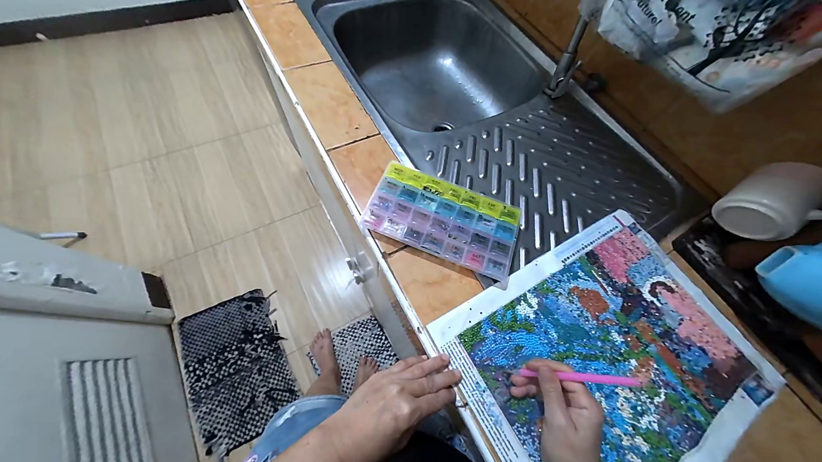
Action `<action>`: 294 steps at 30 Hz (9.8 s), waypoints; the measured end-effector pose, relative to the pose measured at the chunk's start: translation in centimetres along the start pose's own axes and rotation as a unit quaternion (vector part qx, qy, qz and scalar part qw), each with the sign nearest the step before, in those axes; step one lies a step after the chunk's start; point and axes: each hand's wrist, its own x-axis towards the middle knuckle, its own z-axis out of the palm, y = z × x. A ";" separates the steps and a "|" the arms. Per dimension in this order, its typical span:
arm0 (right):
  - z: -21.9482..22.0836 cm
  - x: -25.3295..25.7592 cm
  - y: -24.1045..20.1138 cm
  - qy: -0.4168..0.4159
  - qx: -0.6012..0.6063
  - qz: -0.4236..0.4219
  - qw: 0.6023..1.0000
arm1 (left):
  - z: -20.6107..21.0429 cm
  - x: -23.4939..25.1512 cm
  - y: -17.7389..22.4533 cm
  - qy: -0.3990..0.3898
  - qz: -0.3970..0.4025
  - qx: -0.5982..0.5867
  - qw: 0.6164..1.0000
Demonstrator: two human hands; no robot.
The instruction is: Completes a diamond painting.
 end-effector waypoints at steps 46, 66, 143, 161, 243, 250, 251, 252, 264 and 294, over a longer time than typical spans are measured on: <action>-0.2 0.4 -0.1 -0.018 -0.098 -0.083 0.992 | -0.3 0.2 0.1 -0.006 -0.008 -0.015 1.000; -0.1 0.3 0.2 -0.012 -0.105 -0.074 0.992 | -0.2 0.1 0.1 -0.003 -0.002 -0.013 1.000; 3.2 6.2 -5.0 -0.164 -0.282 0.043 0.944 | -0.4 0.3 0.1 -0.018 -0.013 -0.055 0.998; 0.4 5.4 -4.6 -0.095 -0.169 0.077 0.978 | -0.3 0.1 0.2 -0.016 -0.016 -0.047 0.999; 0.1 0.1 -0.9 -0.007 -0.019 0.011 1.000 | -0.4 0.1 0.0 -0.002 -0.015 -0.021 1.000; 0.2 0.3 -0.9 -0.014 -0.050 -0.019 0.998 | -0.3 0.1 0.0 -0.003 -0.014 -0.025 1.000; 0.2 0.3 -0.9 -0.018 -0.054 -0.023 0.998 | -0.3 0.1 0.0 -0.002 -0.015 -0.024 1.000; 0.3 0.3 -0.8 -0.022 -0.057 -0.028 0.998 | -0.3 0.1 0.0 -0.001 -0.016 -0.022 1.000; 0.5 0.2 -0.2 -0.036 -0.094 -0.071 0.992 | -0.3 0.1 0.0 -0.006 -0.013 -0.025 1.000; 0.4 0.3 -0.6 -0.024 -0.127 -0.083 0.988 | -0.3 0.2 -0.1 -0.007 -0.011 -0.025 1.000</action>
